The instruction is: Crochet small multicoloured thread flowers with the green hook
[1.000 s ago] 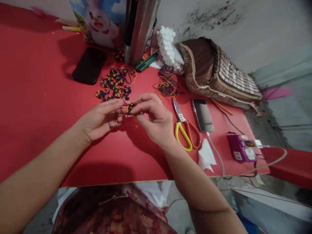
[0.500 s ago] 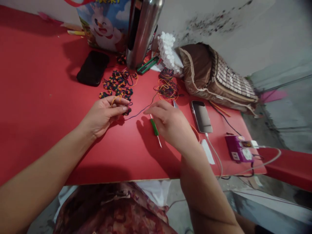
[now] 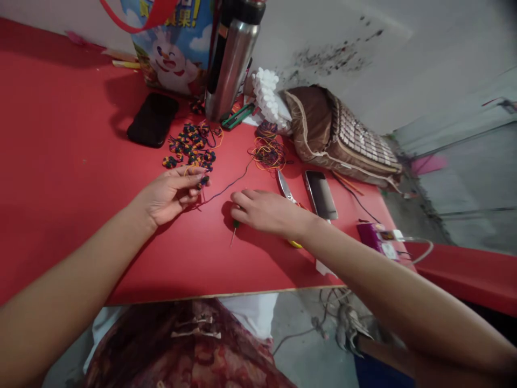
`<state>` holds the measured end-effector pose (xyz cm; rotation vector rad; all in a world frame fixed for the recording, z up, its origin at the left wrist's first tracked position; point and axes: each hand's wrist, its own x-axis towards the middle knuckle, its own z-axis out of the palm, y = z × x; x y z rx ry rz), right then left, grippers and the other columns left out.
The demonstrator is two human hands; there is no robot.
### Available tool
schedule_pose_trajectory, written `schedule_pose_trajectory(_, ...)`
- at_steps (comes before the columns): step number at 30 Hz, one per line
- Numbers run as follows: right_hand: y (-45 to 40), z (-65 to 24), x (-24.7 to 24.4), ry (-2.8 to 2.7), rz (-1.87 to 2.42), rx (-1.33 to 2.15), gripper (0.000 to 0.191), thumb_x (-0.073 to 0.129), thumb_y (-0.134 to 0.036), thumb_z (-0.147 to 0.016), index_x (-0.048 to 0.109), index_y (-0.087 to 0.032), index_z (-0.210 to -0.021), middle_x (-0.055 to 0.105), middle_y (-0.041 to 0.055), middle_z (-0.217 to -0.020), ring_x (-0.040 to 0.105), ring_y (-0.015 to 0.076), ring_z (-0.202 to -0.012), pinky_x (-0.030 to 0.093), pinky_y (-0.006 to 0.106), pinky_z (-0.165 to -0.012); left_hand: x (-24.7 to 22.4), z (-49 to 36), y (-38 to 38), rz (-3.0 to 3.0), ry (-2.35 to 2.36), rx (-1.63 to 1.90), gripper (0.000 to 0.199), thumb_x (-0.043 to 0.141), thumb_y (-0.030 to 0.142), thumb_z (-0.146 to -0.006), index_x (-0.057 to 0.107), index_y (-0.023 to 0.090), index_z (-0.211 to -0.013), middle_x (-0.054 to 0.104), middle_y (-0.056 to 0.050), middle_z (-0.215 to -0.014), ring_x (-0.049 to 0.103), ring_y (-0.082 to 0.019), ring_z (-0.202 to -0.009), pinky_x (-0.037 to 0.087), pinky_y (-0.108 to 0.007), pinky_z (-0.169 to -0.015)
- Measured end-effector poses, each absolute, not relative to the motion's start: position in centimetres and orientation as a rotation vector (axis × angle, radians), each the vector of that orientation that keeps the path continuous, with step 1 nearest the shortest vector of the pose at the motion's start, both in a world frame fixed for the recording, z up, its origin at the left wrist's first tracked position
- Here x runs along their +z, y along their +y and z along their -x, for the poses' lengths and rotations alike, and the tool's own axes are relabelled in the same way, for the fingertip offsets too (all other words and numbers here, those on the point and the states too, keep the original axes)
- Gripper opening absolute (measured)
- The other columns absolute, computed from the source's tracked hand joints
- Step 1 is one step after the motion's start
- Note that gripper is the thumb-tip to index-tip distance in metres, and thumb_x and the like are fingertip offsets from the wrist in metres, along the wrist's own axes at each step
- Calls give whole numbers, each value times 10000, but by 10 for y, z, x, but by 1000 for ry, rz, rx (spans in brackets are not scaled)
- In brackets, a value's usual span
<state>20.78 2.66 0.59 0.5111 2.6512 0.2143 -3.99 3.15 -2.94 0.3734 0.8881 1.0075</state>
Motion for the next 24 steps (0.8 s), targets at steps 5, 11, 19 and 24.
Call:
schedule_pose_trajectory(5,31,-197,11,2564,-527,123,270,471,-100,-1134,690,-126,-1289,755,149,-1186,681,204,-815,451,355,-720,-25,39,33,-395,894,1043,188,838,-62,-758,749,104,-766,711,-32,-698,558,-55,-468,339,-131,-402)
schedule_pose_trajectory(11,23,-206,3,2607,-619,128,236,502,-118,-1120,729,-129,-1185,753,135,-1094,625,204,-759,389,355,-692,-22,38,32,-444,891,1126,223,821,-73,-721,706,117,-737,655,7,-627,583,-77,-475,396,-160,-445)
schedule_pose_trajectory(19,0,-214,6,3306,-1895,-52,475,440,-579,-1159,750,-241,-1032,732,107,-910,662,247,-798,494,377,-717,-24,35,27,-553,914,1176,247,920,18,-698,717,136,-773,693,13,-670,617,-78,-516,479,-188,-520)
schedule_pose_trajectory(24,20,-158,9,3084,-2277,-1565,417,675,-718,-1019,794,-323,-1087,680,4,-767,657,197,-682,539,359,-704,-24,32,22,-701,952,1299,221,925,65,-723,739,159,-797,725,7,-745,647,-89,-610,501,-200,-577)
